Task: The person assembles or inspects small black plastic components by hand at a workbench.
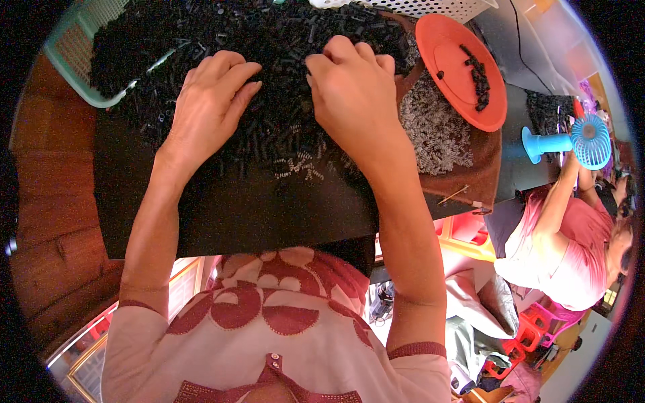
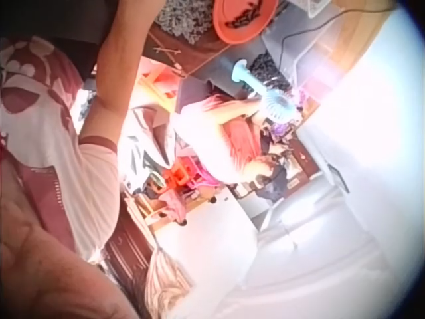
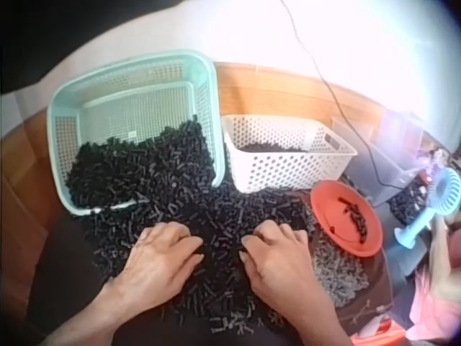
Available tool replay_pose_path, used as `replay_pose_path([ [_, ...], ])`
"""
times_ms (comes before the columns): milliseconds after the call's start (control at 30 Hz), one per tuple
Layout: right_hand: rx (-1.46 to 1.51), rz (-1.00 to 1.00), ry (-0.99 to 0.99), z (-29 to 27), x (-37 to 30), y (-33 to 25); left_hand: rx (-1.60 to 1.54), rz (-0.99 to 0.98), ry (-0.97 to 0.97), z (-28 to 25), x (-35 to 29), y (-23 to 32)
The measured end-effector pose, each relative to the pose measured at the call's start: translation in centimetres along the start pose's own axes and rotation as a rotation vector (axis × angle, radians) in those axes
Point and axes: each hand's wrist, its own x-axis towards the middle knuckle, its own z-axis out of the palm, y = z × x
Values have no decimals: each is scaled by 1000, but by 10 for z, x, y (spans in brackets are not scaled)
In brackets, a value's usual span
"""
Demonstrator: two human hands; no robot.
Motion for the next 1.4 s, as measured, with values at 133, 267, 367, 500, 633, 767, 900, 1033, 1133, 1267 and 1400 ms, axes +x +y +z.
replay_pose_path([
  [133,-65,-32,-63,6,8,-1,17,4,5,4,-1,-10],
  [267,-12,-35,84,-10,13,3,34,-13,31,2,2,-12],
  [367,401,-64,-253,-20,16,-9,-1,-23,39,4,-2,-12],
  [500,242,-167,-217,-2,13,-12,-43,-28,30,4,-5,-10],
  [633,190,-118,-144,-1,13,-2,-51,-37,35,3,-3,-9],
  [767,167,-78,-108,0,8,7,-37,-39,26,6,-5,-11],
  [900,221,-48,-44,-1,6,8,-39,-22,-25,3,-6,-12],
  [1033,306,-160,-203,-14,8,-10,-21,23,-35,-5,2,-9],
  [1133,269,-152,-206,-8,8,-24,-71,24,-20,-10,6,-9],
  [1267,195,-125,-202,-6,7,-24,-112,-58,-57,-25,13,3],
  [1400,122,-93,-210,-10,6,-14,-231,-145,-51,-36,18,8],
])
